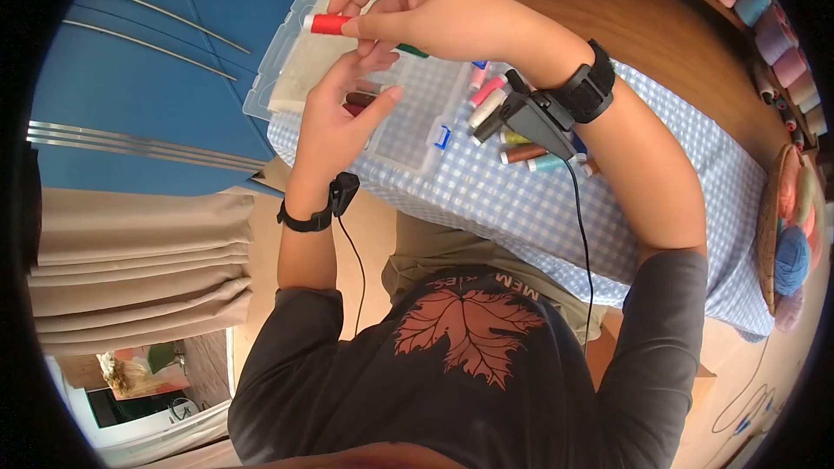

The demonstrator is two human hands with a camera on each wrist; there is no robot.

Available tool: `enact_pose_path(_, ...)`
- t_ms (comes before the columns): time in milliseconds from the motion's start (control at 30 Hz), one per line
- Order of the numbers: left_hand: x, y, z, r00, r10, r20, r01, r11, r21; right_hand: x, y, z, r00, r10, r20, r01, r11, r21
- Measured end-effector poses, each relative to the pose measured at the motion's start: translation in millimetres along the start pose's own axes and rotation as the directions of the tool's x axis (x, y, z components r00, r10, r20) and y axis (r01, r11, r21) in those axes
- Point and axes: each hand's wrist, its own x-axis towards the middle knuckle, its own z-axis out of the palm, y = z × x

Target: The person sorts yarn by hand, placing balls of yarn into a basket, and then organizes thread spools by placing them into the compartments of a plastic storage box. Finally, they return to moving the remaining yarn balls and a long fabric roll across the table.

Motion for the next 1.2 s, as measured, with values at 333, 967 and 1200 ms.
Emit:
enact_pose_path(333,-2.2,-6.2,0.6,0.989,-0.125,0.073,0.129,0.99,-0.05,-3.6,-12.5,2.1,0.998,0.051,0.042,-0.053,0.998,0.028)
enact_pose_path(967,-5.2,-0.5,14.8,0.988,-0.121,0.097,0.148,0.923,-0.355,-4.8,-23.2,-3.1,0.989,0.078,-0.122,-0.093,0.988,-0.124)
enact_pose_path(1200,-11.4,9.5,-3.6,0.95,0.171,0.26,-0.245,0.928,0.282,-4.3,-11.4,-11.3,0.976,0.115,-0.185,-0.168,0.938,-0.304)
